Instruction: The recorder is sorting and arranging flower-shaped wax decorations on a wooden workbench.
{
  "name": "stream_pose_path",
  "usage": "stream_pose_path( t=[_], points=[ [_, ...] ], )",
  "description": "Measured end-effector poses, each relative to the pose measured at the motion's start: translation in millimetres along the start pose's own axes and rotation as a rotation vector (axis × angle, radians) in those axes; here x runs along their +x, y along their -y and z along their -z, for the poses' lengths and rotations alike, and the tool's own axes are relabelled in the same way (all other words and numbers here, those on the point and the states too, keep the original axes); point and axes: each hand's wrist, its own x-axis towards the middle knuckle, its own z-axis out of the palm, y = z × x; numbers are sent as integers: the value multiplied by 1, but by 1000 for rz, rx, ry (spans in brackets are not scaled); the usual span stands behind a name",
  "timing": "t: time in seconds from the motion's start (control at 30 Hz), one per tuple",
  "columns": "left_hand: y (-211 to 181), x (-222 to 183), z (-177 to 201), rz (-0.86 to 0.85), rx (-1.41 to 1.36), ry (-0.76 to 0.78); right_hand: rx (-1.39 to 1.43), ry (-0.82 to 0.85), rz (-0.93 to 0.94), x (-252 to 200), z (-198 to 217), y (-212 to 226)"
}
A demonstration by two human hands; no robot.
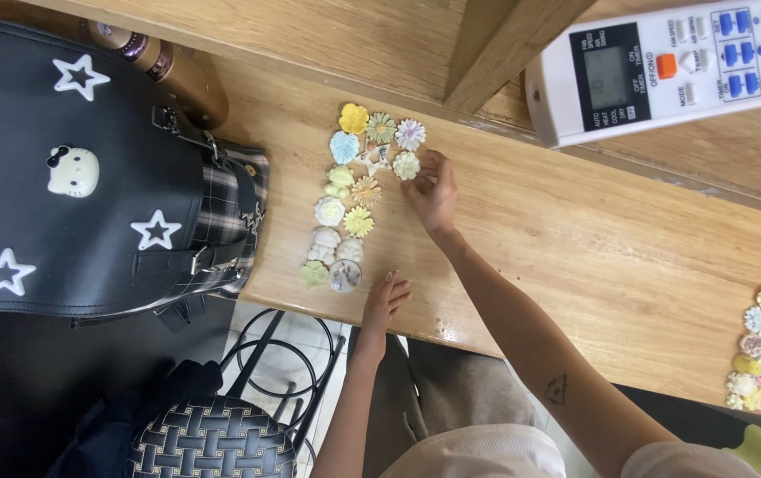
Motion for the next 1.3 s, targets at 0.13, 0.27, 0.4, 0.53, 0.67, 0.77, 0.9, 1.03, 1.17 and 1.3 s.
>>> stream_pose_path(
  t=[0.13, 0.27, 0.4, 0.53, 0.67, 0.77, 0.9, 1.03, 1.17, 1.3],
  points=[
    [1, 4, 0, -7, -8, -8, 50, 19, -18, 3, 0, 1],
    [8, 6, 4, -29, -21, -11, 51, 21, -2, 3, 0, 0],
    [6, 1, 5, -34, 21, -10, 34, 17, -3, 3, -1, -2],
    [8, -1, 7, -44, 11, -5, 37, 20, 11, 5, -1, -7],
    [8, -1, 8, -37, 20, 6, 47, 15, 17, 5, -1, -18],
    [3, -8, 7, -58, 79, 14, 5, -16, 1, -2, 10, -11],
    [24, 10, 11, -105, 55, 86, -54, -49, -18, -45, 41, -18],
    [34, 33, -9, -39, 81, 167, -110, -68, -175, -106, 85, -3],
    [18, 26, -58, 19, 256, 356, -160, -97, -296, -166, 146, 12],
    [28, 48, -106, 50, 379, 482, -199, -193, -416, -203, 220, 11]
  ],
)
